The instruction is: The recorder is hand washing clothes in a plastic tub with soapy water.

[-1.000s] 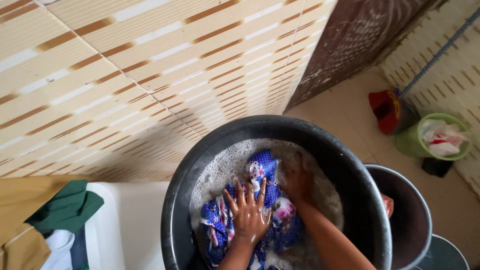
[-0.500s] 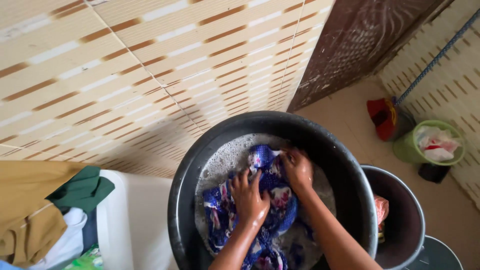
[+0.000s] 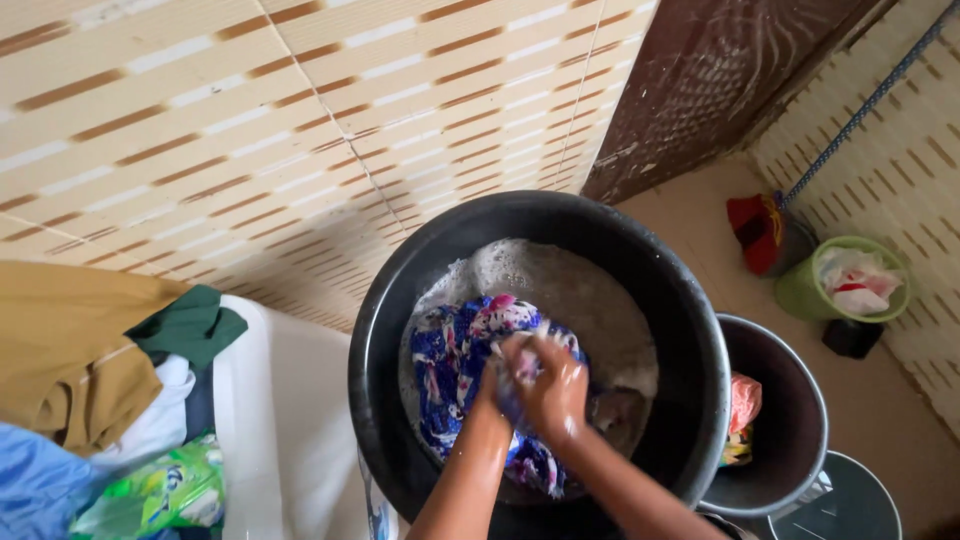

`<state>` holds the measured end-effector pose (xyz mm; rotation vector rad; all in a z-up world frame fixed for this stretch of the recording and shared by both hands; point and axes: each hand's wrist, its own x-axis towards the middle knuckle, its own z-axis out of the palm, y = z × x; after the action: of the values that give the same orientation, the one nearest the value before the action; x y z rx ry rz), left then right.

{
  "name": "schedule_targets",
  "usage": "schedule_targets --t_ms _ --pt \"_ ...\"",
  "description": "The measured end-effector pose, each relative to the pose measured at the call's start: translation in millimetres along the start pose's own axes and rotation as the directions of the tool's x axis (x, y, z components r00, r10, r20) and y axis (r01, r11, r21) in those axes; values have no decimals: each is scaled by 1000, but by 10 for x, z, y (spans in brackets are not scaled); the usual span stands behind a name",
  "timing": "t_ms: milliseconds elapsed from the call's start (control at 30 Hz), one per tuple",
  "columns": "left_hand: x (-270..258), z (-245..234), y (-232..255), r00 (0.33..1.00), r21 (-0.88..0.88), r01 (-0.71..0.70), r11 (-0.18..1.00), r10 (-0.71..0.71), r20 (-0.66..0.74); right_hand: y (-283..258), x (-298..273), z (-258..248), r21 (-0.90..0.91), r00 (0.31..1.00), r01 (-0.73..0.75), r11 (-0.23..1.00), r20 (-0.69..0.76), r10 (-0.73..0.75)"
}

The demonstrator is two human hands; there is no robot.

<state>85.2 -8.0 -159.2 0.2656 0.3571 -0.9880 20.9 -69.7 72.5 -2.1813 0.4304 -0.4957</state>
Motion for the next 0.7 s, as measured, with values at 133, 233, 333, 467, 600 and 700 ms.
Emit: schedule_targets --t_ms 133,233,333,467,600,700 --pt "-256 385 -121 968 126 -159 979 180 -176 450 208 93 -5 970 -223 975 101 222" --pt "69 -137 -17 987 86 -144 986 149 -56 111 85 36 -236 993 -51 970 89 74" --pt "-172 96 -28 956 120 -142 983 168 -242 -199 -241 -27 -1 1000 -19 1000 17 19" --pt "-334 492 -123 874 159 -107 981 169 -455 122 65 -81 -161 987 -90 983 114 109" --pt "-397 561 0 916 162 -33 986 94 -390 429 316 -204 -299 986 -118 947 80 149" --pt "-604 221 211 958 394 -150 907 231 -168 458 28 -576 16 986 -158 987 47 157"
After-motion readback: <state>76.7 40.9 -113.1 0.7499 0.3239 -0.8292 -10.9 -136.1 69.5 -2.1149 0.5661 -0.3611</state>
